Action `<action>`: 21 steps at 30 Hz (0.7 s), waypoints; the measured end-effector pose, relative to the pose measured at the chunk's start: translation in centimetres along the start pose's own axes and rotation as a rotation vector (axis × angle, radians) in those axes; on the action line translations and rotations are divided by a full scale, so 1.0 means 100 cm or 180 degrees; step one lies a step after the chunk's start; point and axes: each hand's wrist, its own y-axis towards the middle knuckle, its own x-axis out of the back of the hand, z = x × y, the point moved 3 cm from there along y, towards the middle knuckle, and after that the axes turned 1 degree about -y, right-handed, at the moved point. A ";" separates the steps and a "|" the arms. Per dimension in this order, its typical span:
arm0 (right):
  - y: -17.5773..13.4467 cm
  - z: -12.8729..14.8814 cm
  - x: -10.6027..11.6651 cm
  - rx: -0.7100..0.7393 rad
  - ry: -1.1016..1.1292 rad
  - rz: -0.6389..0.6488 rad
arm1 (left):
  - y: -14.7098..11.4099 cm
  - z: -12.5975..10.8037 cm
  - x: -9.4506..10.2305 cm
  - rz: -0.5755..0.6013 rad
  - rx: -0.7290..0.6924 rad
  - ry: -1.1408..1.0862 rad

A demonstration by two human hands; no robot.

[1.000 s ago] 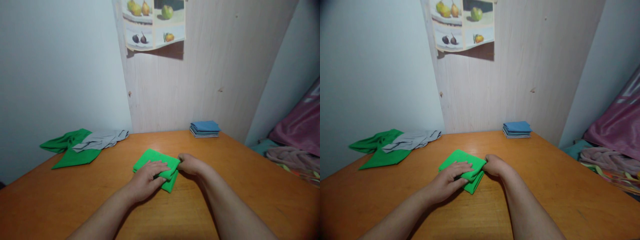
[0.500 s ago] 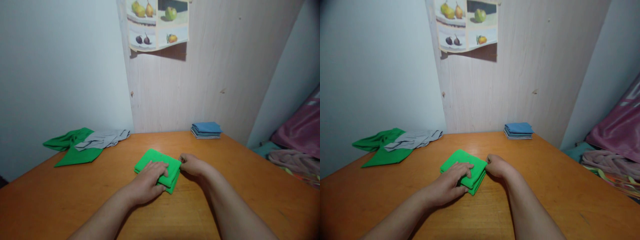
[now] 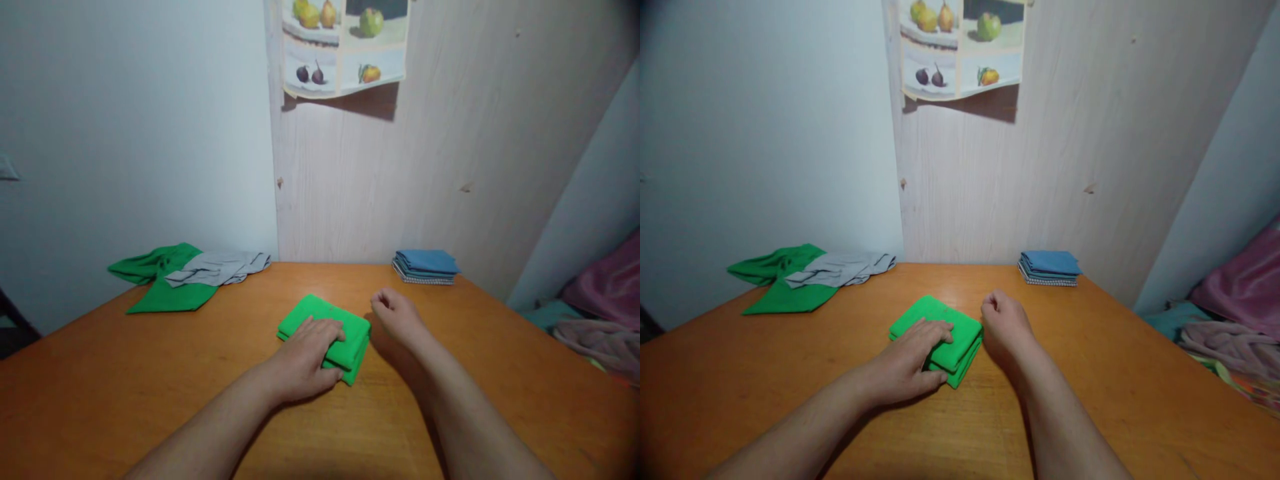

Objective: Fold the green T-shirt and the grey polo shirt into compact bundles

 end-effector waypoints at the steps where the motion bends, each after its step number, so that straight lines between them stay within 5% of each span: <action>1: -0.002 0.005 0.002 0.0140 0.0164 -0.0037 | 0.000 0.002 0.001 -0.0024 0.0005 0.0019; 4: -0.012 0.023 0.005 0.0513 0.0585 0.0185 | 0.001 0.010 0.005 -0.0069 0.0064 0.0145; 7: -0.027 0.044 0.004 0.0767 0.0764 0.0823 | 0.000 0.018 0.005 -0.0050 0.0115 0.0219; 11: -0.048 0.066 -0.002 0.1087 0.0209 0.1403 | -0.001 0.023 0.001 -0.0061 0.0208 0.0250; 15: -0.059 0.076 -0.010 0.1415 -0.0454 0.1367 | -0.002 0.024 -0.001 -0.0066 0.0273 0.0343; 21: -0.061 0.077 -0.014 0.1568 -0.0558 0.1196 | -0.002 0.028 -0.003 0.0000 0.0439 0.0427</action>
